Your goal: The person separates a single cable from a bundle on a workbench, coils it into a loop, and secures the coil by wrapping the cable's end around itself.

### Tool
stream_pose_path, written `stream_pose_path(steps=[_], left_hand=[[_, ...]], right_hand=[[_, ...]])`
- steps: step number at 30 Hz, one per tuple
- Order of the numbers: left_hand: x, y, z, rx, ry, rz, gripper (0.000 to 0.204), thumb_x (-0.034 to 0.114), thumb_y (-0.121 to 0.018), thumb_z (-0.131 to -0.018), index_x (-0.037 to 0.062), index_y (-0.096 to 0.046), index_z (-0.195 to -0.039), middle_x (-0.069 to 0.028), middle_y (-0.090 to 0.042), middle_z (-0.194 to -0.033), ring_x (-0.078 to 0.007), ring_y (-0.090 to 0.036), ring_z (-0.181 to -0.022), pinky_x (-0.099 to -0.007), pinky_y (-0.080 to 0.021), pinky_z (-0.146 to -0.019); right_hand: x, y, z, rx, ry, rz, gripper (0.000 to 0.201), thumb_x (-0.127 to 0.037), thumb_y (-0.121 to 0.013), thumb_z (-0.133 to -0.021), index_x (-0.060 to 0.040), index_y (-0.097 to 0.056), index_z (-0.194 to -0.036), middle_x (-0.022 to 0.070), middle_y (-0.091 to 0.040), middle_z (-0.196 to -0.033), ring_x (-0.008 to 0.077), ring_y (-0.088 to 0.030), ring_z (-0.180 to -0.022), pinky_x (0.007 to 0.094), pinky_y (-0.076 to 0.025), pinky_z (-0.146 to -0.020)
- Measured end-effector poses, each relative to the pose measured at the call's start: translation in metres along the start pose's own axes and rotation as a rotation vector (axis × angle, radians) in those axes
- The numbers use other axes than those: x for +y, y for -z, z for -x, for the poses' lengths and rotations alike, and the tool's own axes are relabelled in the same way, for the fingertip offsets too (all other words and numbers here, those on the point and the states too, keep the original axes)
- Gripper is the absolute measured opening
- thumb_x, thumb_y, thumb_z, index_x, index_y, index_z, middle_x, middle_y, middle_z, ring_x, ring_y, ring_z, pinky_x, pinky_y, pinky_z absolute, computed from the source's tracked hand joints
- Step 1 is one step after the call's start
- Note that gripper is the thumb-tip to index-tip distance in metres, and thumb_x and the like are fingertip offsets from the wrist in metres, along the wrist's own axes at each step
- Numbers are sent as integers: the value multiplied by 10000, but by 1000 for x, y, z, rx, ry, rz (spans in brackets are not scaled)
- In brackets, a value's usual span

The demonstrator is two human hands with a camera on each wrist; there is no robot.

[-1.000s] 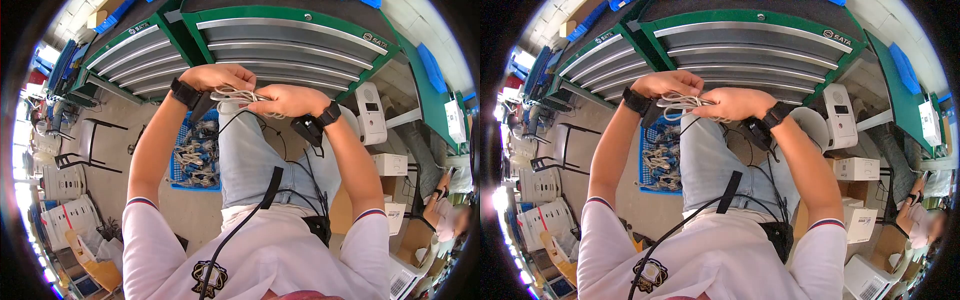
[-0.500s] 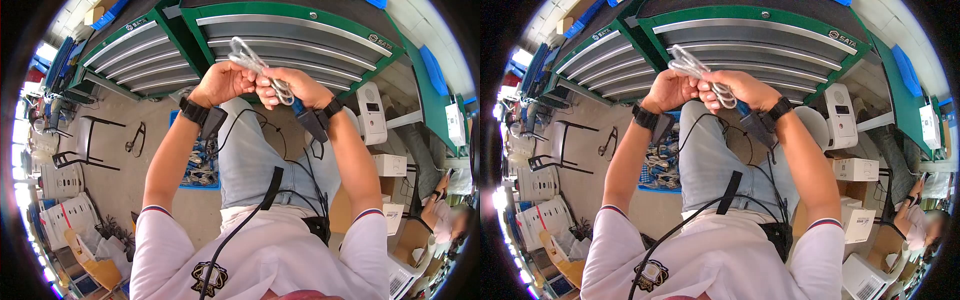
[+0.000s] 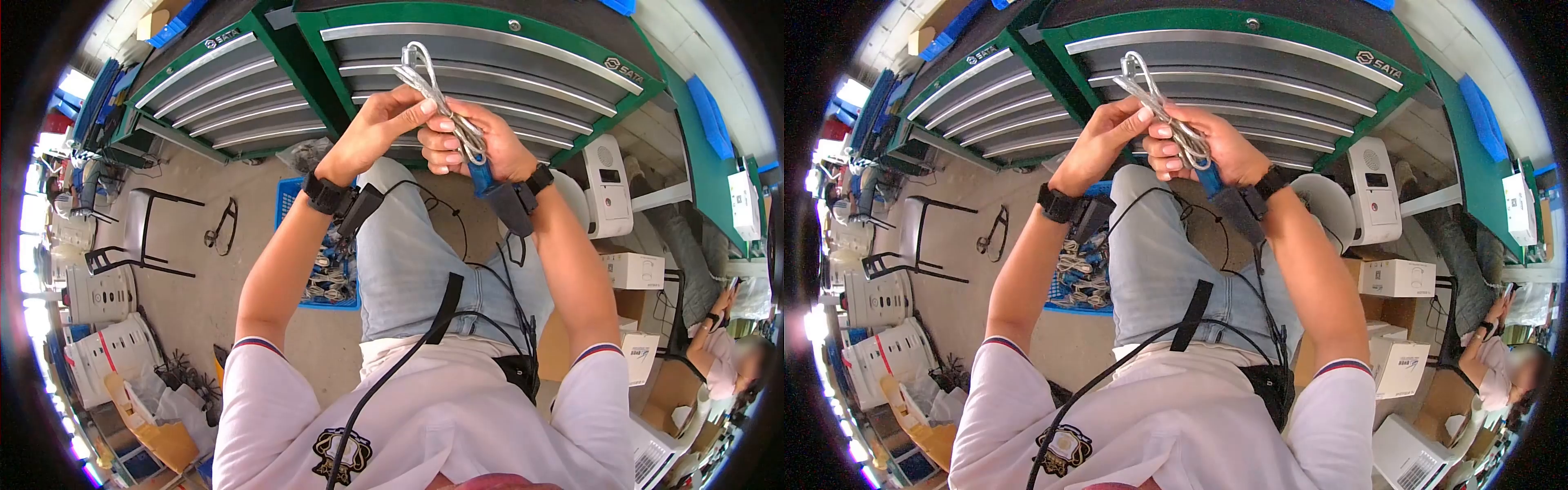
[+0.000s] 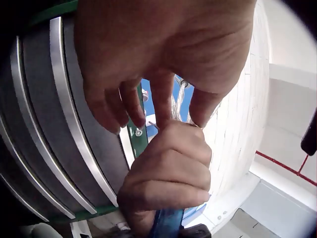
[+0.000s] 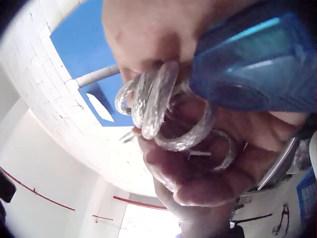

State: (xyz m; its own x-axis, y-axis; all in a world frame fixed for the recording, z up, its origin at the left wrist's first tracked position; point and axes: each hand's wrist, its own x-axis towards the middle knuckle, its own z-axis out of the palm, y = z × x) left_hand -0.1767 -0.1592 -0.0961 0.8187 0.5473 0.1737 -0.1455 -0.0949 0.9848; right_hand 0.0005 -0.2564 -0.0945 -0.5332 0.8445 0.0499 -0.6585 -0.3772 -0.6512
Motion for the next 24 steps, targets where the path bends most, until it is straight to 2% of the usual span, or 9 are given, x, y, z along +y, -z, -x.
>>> stream_pose_path(steps=[5, 7, 10, 12, 14, 18, 20, 24], left_hand=[[-3, -2, -3, 47, -63, -128, 328, 299, -620, -1004, -14, -696, -1063, -32, -695, -978, -82, -582, -934, -279, -476, -898], [-3, -3, -4, 65, -71, -184, 281, 261, -618, -1007, -4, -708, -1029, -21, -689, -932, -71, -575, -868, -263, -488, -826], [0, -5, -4, 48, -31, -186, 274, 255, -609, -1012, 0, -701, -1051, -10, -678, -911, -64, -566, -830, -251, -488, -774], [3, -8, -3, 49, -26, -157, 274, 254, -611, -1010, 0, -696, -1067, -5, -673, -906, -64, -561, -822, -247, -486, -762], [4, -9, -3, 49, -20, -128, 276, 254, -613, -1009, 0, -691, -1084, -1, -668, -901, -64, -557, -814, -244, -484, -749], [4, -6, -4, 8, 85, -11, 264, 213, -607, -1008, -19, -673, -1115, -12, -665, -940, -71, -564, -825, -242, -487, -751], [2, -3, -3, -8, 118, 27, 257, 196, -606, -1007, -26, -670, -1118, -18, -666, -955, -74, -569, -829, -244, -491, -753], [-11, -2, -3, 22, 78, -94, 246, 159, -590, -1008, -38, -636, -1147, -43, -679, -983, -94, -593, -864, -263, -509, -766]], right_hand=[[0, 2, 0, 16, 9, 26, 404, -436, -366, -1054, -124, -491, -829, -46, -409, -684, 81, -380, -597, 266, -359, -628], [0, 2, 2, 41, 5, 33, 411, -440, -372, -1051, -118, -498, -830, -43, -412, -680, 81, -376, -591, 263, -356, -621], [0, 3, 2, 84, -10, 27, 432, -460, -384, -1046, -108, -513, -832, -41, -416, -668, 79, -371, -581, 255, -347, -605], [0, 7, 3, 105, -19, 14, 445, -475, -390, -1042, -105, -520, -833, -41, -417, -661, 76, -371, -577, 249, -342, -596], [-1, 14, 3, 44, -18, -13, 439, -495, -477, -1016, -87, -548, -869, -24, -482, -689, 106, -452, -610, 260, -401, -611], [0, 16, 5, 77, -14, 12, 442, -511, -503, -1002, -94, -557, -866, -26, -490, -683, 100, -450, -597, 259, -405, -607], [1, 17, 5, 207, -29, 119, 426, -514, -539, -987, -104, -576, -879, -19, -533, -699, 90, -485, -601, 253, -402, -569], [-2, 12, 7, 318, -61, 289, 442, -543, -587, -955, -102, -605, -934, -6, -588, -725, 86, -558, -632, 246, -440, -543]])
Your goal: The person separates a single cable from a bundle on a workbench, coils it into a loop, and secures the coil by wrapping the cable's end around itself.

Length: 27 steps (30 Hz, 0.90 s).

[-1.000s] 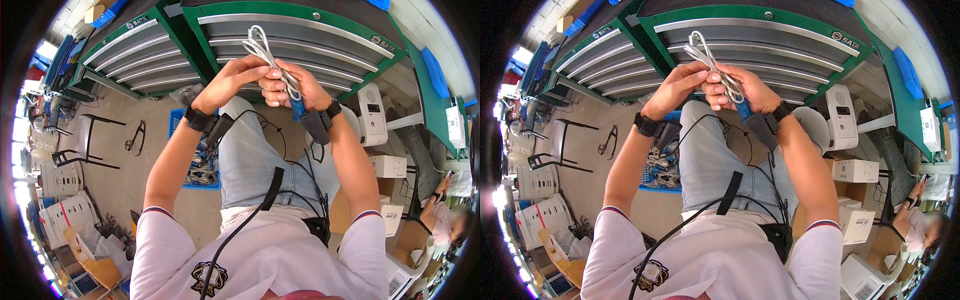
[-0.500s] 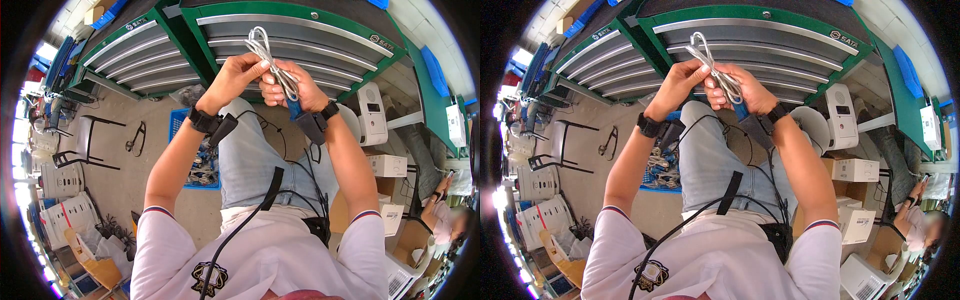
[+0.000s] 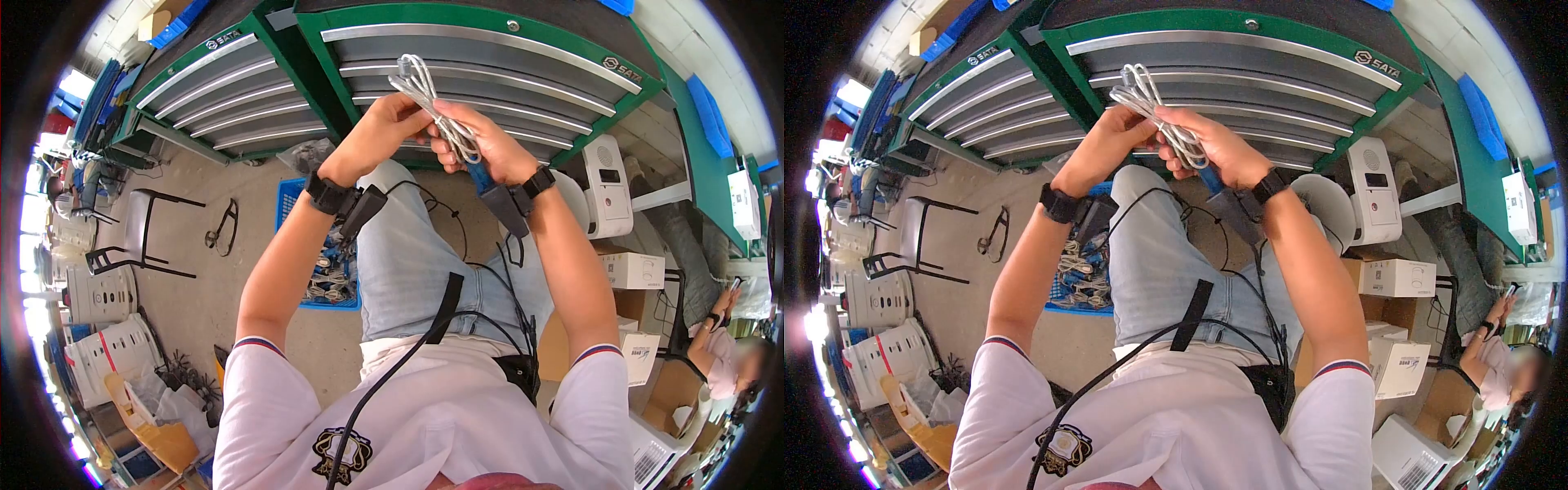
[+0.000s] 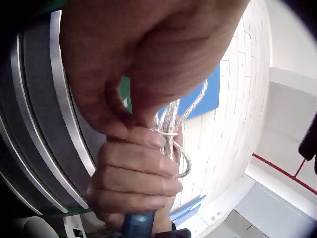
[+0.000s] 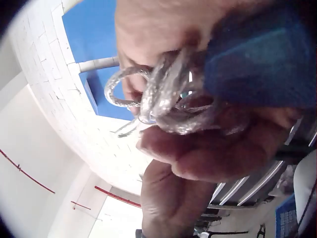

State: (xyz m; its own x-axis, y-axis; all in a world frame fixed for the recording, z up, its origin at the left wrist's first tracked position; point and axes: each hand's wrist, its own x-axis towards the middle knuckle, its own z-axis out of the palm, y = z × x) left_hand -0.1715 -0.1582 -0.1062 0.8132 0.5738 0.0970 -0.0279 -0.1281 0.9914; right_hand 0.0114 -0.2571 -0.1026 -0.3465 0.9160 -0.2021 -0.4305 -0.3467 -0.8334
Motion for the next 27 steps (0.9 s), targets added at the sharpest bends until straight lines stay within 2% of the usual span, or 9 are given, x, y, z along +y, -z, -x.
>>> stream_pose_path(steps=[5, 7, 11, 15, 18, 20, 21, 23, 27], left_hand=[[-11, -4, 0, 99, -85, -40, 245, 156, -568, -1018, -46, -604, -1152, -56, -683, -1005, -97, -604, -887, -270, -516, -768], [-6, -5, 0, 141, -68, -222, 207, 164, -539, -1039, -21, -615, -1091, -19, -654, -941, -90, -580, -854, -273, -498, -757], [3, -8, 0, 141, -86, -137, 192, 159, -546, -1034, -17, -619, -1062, -17, -647, -895, -80, -566, -813, -265, -480, -714], [2, -2, -3, 116, -18, -131, 188, 148, -588, -1009, -27, -650, -1043, -30, -668, -866, -78, -595, -782, -249, -502, -714], [2, -1, -3, 138, 21, -51, 181, 127, -618, -983, -35, -672, -1044, -49, -689, -886, -95, -639, -781, -249, -532, -725], [4, -3, -2, 148, 51, 7, 180, 112, -629, -970, -41, -681, -1048, -59, -699, -903, -107, -661, -785, -253, -548, -731], [5, -5, -2, 173, 68, 17, 177, 102, -632, -961, -45, -684, -1046, -64, -702, -903, -118, -672, -780, -254, -556, -727], [6, -7, -3, 196, 85, 26, 175, 91, -634, -952, -49, -688, -1043, -68, -705, -903, -128, -683, -776, -256, -565, -722], [5, -6, -5, 246, 136, 18, 193, 94, -638, -947, -69, -684, -1038, -78, -705, -908, -137, -691, -796, -248, -568, -740]], right_hand=[[-7, -24, 5, 267, -24, 127, 473, -559, -599, -941, -107, -603, -1076, 3, -619, -779, 81, -585, -646, 234, -506, -589], [-7, -20, 4, 255, -16, 121, 492, -573, -620, -922, -103, -613, -1066, 12, -624, -798, 99, -611, -671, 263, -545, -618], [-5, -8, 0, 222, 22, 71, 514, -560, -622, -928, -78, -608, -1108, 39, -629, -881, 131, -640, -699, 311, -602, -663], [-1, -14, 2, 236, 60, 46, 468, -498, -549, -990, -94, -594, -1223, 73, -653, -1030, 143, -657, -797, 303, -579, -719], [5, -4, -3, 143, 151, 21, 440, -429, -535, -1015, -87, -567, -1290, 90, -648, -1119, 168, -664, -948, 324, -555, -866], [6, 0, -4, 122, 280, 213, 443, -343, -562, -1019, -32, -520, -1332, 94, -638, -1155, 159, -625, -1074, 314, -513, -933], [6, 0, -4, 122, 280, 212, 443, -343, -562, -1019, -32, -520, -1332, 94, -638, -1155, 159, -625, -1074, 314, -513, -933], [7, 2, -2, 213, 403, 632, 464, -330, -544, -1030, -25, -491, -1376, 109, -643, -1182, 182, -627, -1053, 299, -486, -938], [12, -5, -1, 287, 529, 848, 450, -322, -515, -1047, -4, -485, -1363, 116, -654, -1150, 185, -618, -1031, 314, -484, -913]])
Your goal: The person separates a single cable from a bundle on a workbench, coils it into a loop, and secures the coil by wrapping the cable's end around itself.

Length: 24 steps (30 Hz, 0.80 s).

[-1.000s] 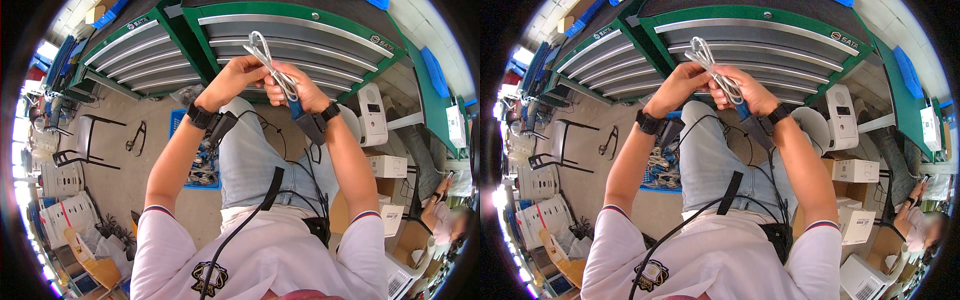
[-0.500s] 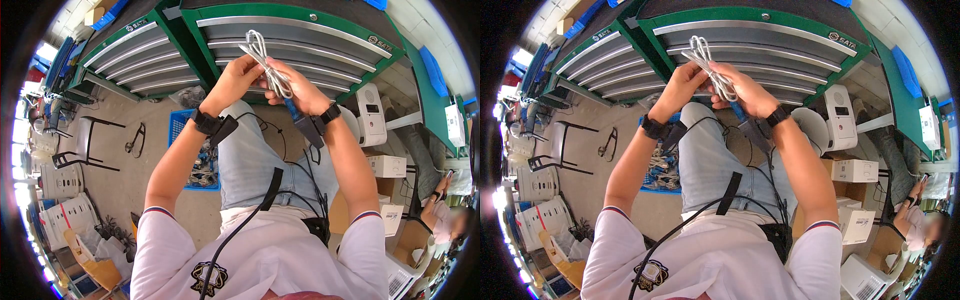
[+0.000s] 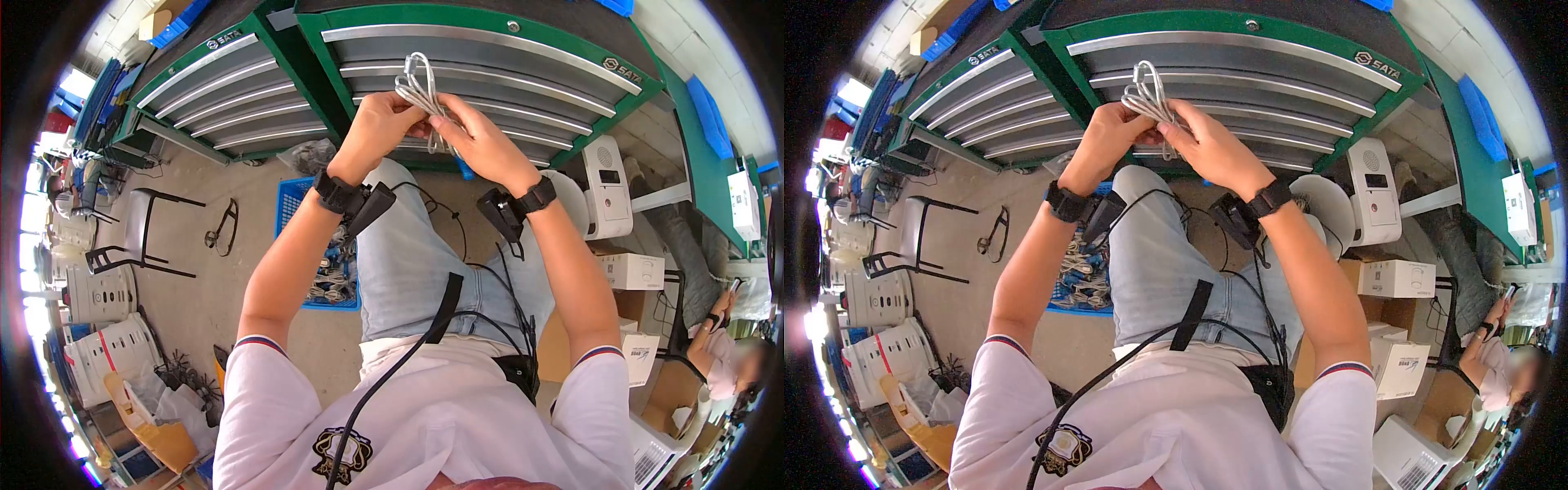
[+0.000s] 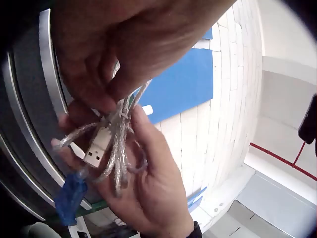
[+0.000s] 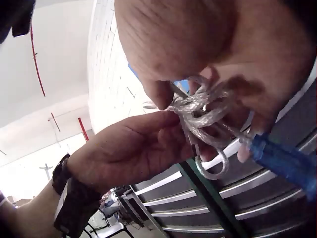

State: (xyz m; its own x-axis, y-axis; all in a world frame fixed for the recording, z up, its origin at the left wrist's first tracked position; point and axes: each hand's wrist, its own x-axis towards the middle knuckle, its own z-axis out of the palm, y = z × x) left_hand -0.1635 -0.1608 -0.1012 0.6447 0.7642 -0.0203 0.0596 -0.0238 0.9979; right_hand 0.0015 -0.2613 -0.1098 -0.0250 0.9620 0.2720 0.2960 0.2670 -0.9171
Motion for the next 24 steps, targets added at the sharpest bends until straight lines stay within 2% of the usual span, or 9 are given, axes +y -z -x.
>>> stream_pose_path(steps=[6, 8, 11, 13, 17, 19, 20, 22, 24], left_hand=[[1, -2, 0, -17, -3, 66, 222, 121, -643, -961, -76, -679, -1057, -105, -700, -971, -143, -690, -860, -255, -573, -812], [5, -3, 3, -25, 6, 73, 233, 126, -646, -963, -78, -677, -1071, -112, -699, -991, -141, -687, -872, -257, -572, -825], [6, -3, 5, -44, -31, 94, 265, 134, -657, -960, -94, -669, -1094, -121, -701, -1008, -147, -688, -872, -254, -572, -831], [3, -1, 5, -84, -175, -134, 271, 122, -671, -947, -92, -668, -1114, -123, -708, -1044, -131, -679, -896, -246, -560, -819], [5, -6, 10, -24, -259, -436, 212, 73, -681, -917, -46, -688, -1092, -98, -713, -965, -143, -669, -815, -260, -539, -731], [4, -10, 10, 141, -540, -645, 165, 36, -696, -846, 13, -705, -1010, -129, -670, -859, -249, -662, -718, -345, -510, -644], [2, -12, 8, 138, -541, -644, 165, 36, -696, -846, 13, -705, -1010, -129, -670, -859, -249, -662, -718, -345, -510, -644], [0, -14, 5, 223, -780, -654, 103, 8, -678, -841, -10, -668, -941, -134, -626, -798, -326, -609, -675, -372, -501, -636], [1, -11, 3, 188, -734, -628, 98, 25, -652, -881, -12, -660, -971, -125, -623, -791, -268, -606, -664, -342, -491, -629]], right_hand=[[14, 0, -4, 62, -66, -8, 448, -342, -508, -1052, -13, -471, -1355, 87, -650, -1101, 157, -611, -991, 312, -485, -860], [22, 2, -6, 25, -102, -268, 444, -357, -511, -1051, -34, -473, -1354, 50, -640, -1064, 129, -610, -963, 283, -481, -850], [5, 7, -1, -4, -235, -391, 435, -360, -515, -1050, -47, -479, -1350, 25, -628, -1039, 99, -604, -963, 259, -479, -850], [8, 6, 1, -13, -218, -393, 429, -356, -516, -1050, -42, -479, -1341, 30, -628, -1021, 100, -605, -956, 264, -484, -842], [11, 8, 1, -49, -219, -531, 403, -341, -511, -1053, -30, -486, -1308, 45, -634, -981, 113, -616, -920, 277, -501, -809], [9, 7, -1, -50, -217, -576, 398, -338, -508, -1053, -28, -487, -1301, 50, -638, -973, 123, -626, -897, 282, -510, -793], [8, 7, -1, -49, -214, -622, 392, -335, -505, -1054, -26, -487, -1294, 56, -643, -964, 133, -635, -874, 287, -518, -776], [7, 10, -2, -64, -240, -688, 387, -332, -507, -1053, -31, -488, -1295, 61, -645, -982, 143, -649, -885, 291, -527, -786], [4, 10, -1, -82, -266, -755, 382, -329, -508, -1052, -37, -490, -1297, 66, -647, -1000, 153, -662, -896, 295, -537, -795]])
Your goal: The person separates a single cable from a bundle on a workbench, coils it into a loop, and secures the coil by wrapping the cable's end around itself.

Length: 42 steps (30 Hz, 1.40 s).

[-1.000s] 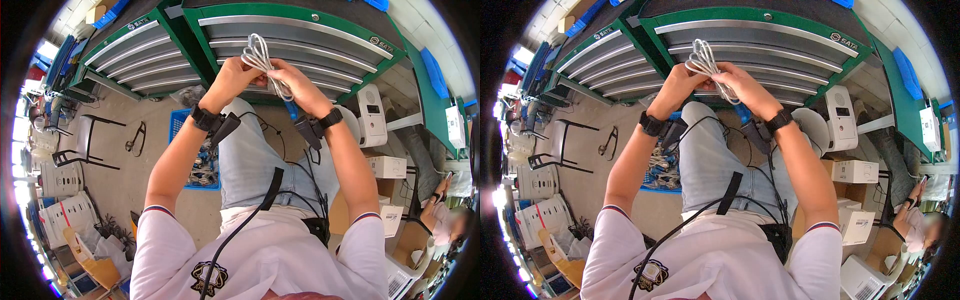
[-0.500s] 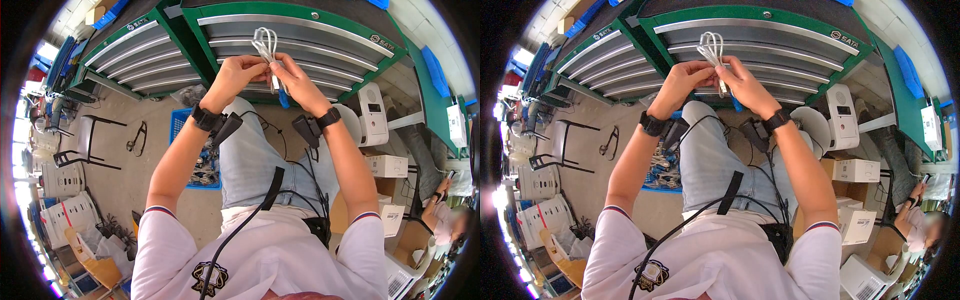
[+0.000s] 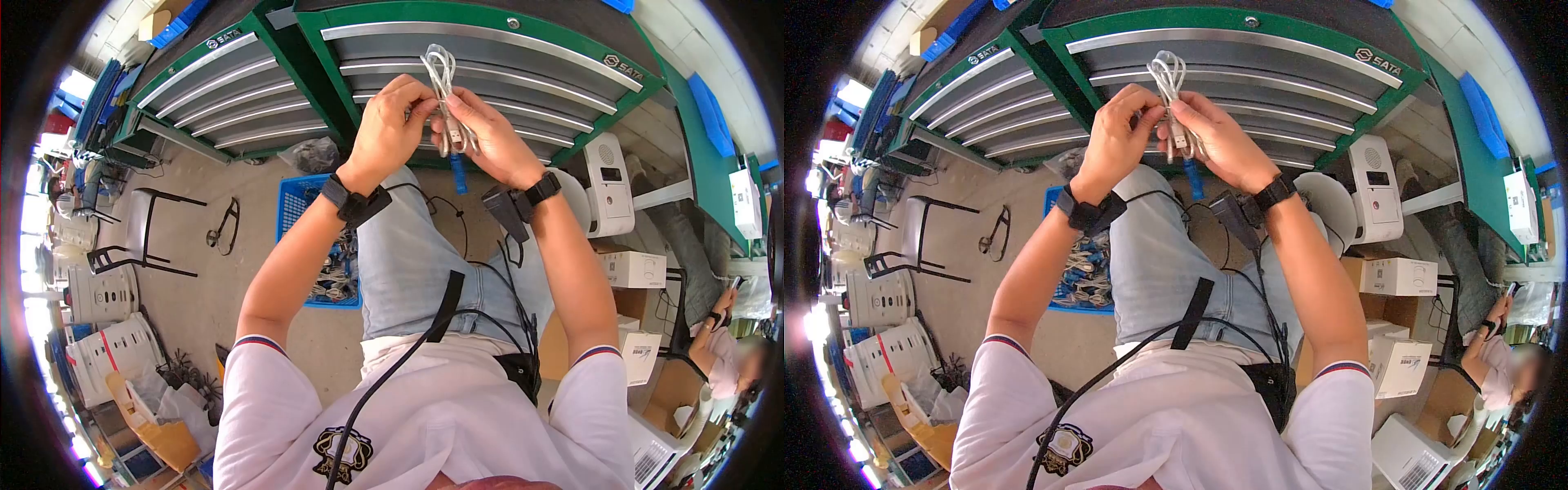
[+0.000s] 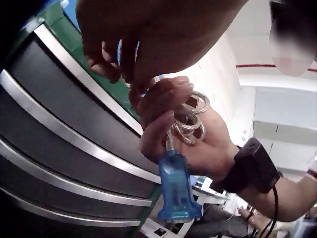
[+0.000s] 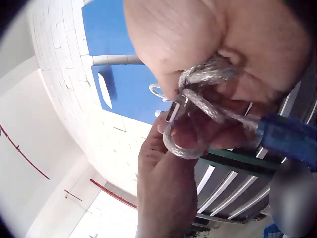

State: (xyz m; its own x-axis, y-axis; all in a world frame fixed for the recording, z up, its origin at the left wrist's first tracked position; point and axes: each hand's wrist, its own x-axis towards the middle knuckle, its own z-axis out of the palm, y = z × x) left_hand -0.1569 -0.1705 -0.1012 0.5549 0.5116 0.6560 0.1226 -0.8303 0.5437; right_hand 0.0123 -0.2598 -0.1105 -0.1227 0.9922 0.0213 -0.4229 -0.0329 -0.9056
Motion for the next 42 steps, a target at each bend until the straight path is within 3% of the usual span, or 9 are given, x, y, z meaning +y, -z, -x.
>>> stream_pose_path(steps=[8, 16, 20, 25, 28, 29, 31, 34, 42], left_hand=[[11, 23, -6, -337, 206, 84, 157, 115, -560, -996, -28, -624, -1003, -105, -601, -703, -114, -531, -610, -289, -460, -595], [-27, 29, 2, -654, 727, 1161, 182, 165, -546, -1006, 4, -633, -1011, 20, -564, -777, -64, -526, -714, -212, -438, -645], [19, 32, -8, -280, 1253, 1081, 163, 165, -538, -981, 55, -617, -891, 69, -452, -700, -43, -305, -560, -218, -248, -506], [-1, 34, -6, -627, 1003, 1316, 147, 187, -561, -997, 61, -621, -951, 57, -499, -720, -43, -389, -572, -205, -336, -530], [0, 33, -2, -518, 831, 914, 207, 204, -511, -1039, 32, -602, -968, 4, -596, -807, -85, -590, -690, -221, -498, -657], [-3, 32, 2, -513, 830, 913, 207, 204, -511, -1039, 32, -602, -968, 4, -596, -807, -85, -590, -690, -221, -498, -657], [0, 30, 7, -528, 572, 696, 231, 236, -522, -1047, 27, -610, -1004, 28, -607, -842, -49, -519, -726, -213, -431, -639], [17, 25, 12, -501, 412, 362, 158, 125, -549, -1005, -14, -616, -972, -27, -618, -828, -105, -525, -746, -261, -461, -689], [5, 15, 26, -307, 287, 242, 156, 88, -647, -904, -22, -681, -1008, -100, -644, -865, -212, -599, -810, -314, -477, -748]], right_hand=[[-2, 4, 9, -55, 141, 415, 415, -227, -589, -1018, -61, -426, -1361, 102, -592, -1205, 180, -643, -1065, 328, -531, -913], [0, -3, 11, -1, 352, 561, 335, -148, -631, -978, -76, -495, -1275, 67, -563, -1234, 176, -571, -1164, 333, -504, -950], [-19, -8, 13, 1, 582, 1162, 315, -14, -673, -860, -127, -570, -1136, 70, -565, -1166, 276, -596, -1156, 416, -485, -989], [-16, -7, 14, 51, 897, 1439, 305, 44, -658, -788, -109, -611, -1048, 79, -563, -1173, 309, -566, -1201, 482, -375, -1102], [-7, -4, 28, 217, 608, 913, 393, 7, -619, -740, -73, -616, -1125, 118, -544, -1239, 280, -516, -1271, 415, -381, -1099], [3, 0, 34, 302, 509, 633, 269, -95, -639, -843, -57, -632, -1110, 80, -596, -1163, 211, -586, -1144, 356, -444, -1014], [3, 7, 43, 282, -133, 160, 315, -250, -657, -936, -50, -625, -1177, 31, -635, -1129, 155, -606, -1035, 314, -471, -950], [2, -3, 47, 55, -427, -94, 381, -354, -670, -956, -60, -630, -1195, -25, -645, -1025, 97, -607, -932, 279, -484, -855], [21, -20, 35, 240, 205, 202, 234, -126, -745, -884, -61, -677, -1098, -42, -652, -990, 57, -556, -826, 212, -443, -743]])
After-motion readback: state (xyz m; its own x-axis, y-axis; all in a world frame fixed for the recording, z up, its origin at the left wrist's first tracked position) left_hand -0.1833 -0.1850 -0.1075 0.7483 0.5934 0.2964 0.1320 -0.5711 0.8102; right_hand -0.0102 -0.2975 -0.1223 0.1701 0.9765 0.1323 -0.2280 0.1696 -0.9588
